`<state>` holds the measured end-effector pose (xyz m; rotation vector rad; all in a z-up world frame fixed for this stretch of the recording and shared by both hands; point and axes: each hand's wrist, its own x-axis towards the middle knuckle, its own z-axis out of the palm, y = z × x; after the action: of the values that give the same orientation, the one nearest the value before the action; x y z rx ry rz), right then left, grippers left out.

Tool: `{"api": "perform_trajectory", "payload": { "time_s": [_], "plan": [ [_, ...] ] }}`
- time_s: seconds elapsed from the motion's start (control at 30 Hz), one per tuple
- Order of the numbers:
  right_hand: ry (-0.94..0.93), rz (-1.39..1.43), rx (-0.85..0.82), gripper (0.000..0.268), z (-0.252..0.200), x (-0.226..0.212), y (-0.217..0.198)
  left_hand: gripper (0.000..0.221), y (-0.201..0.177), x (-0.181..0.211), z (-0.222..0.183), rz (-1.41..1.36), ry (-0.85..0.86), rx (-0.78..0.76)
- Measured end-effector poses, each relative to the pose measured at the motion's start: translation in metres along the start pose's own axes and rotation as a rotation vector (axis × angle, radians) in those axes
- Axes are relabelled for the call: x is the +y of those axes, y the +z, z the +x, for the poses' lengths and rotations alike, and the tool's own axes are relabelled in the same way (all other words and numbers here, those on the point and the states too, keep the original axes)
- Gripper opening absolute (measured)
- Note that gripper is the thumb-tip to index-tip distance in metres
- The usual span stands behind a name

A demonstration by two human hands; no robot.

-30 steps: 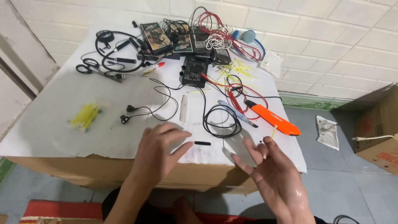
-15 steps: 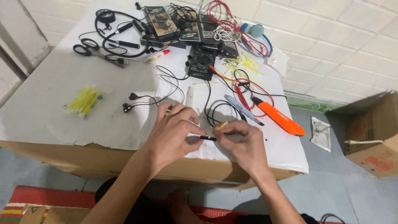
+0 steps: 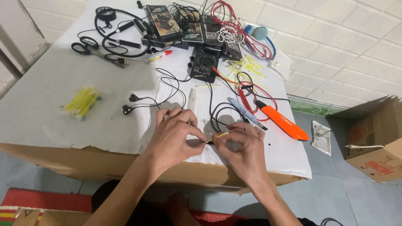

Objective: Organizing and connecting various electronic components, wires, and testing tools on a workspace.

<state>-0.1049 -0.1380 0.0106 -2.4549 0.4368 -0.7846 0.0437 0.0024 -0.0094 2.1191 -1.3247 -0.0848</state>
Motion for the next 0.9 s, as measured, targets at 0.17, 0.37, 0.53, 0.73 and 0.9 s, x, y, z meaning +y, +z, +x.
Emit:
{"api": "perform_trajectory", "payload": {
  "time_s": [0.17, 0.37, 0.53, 0.73, 0.9],
  "plan": [
    [0.041, -0.066, -0.021, 0.017, 0.000, 0.008, -0.003, 0.009, -0.004, 0.003, -0.001, 0.002, -0.016, -0.005],
    [0.025, -0.166, 0.006, 0.018, -0.005, 0.012, -0.007, 0.010, -0.001, 0.005, -0.001, 0.041, -0.044, -0.037],
    [0.005, -0.079, 0.018, 0.004, -0.004, -0.003, -0.001, 0.005, 0.001, 0.006, -0.003, 0.053, -0.030, 0.028],
    [0.060, -0.151, -0.047, 0.011, -0.005, 0.006, -0.006, 0.004, 0.001, 0.010, -0.006, 0.009, 0.025, 0.131],
    [0.033, -0.007, 0.062, 0.008, -0.006, 0.006, -0.007, 0.003, -0.001, 0.014, -0.006, 0.006, 0.065, 0.185]
  ]
}}
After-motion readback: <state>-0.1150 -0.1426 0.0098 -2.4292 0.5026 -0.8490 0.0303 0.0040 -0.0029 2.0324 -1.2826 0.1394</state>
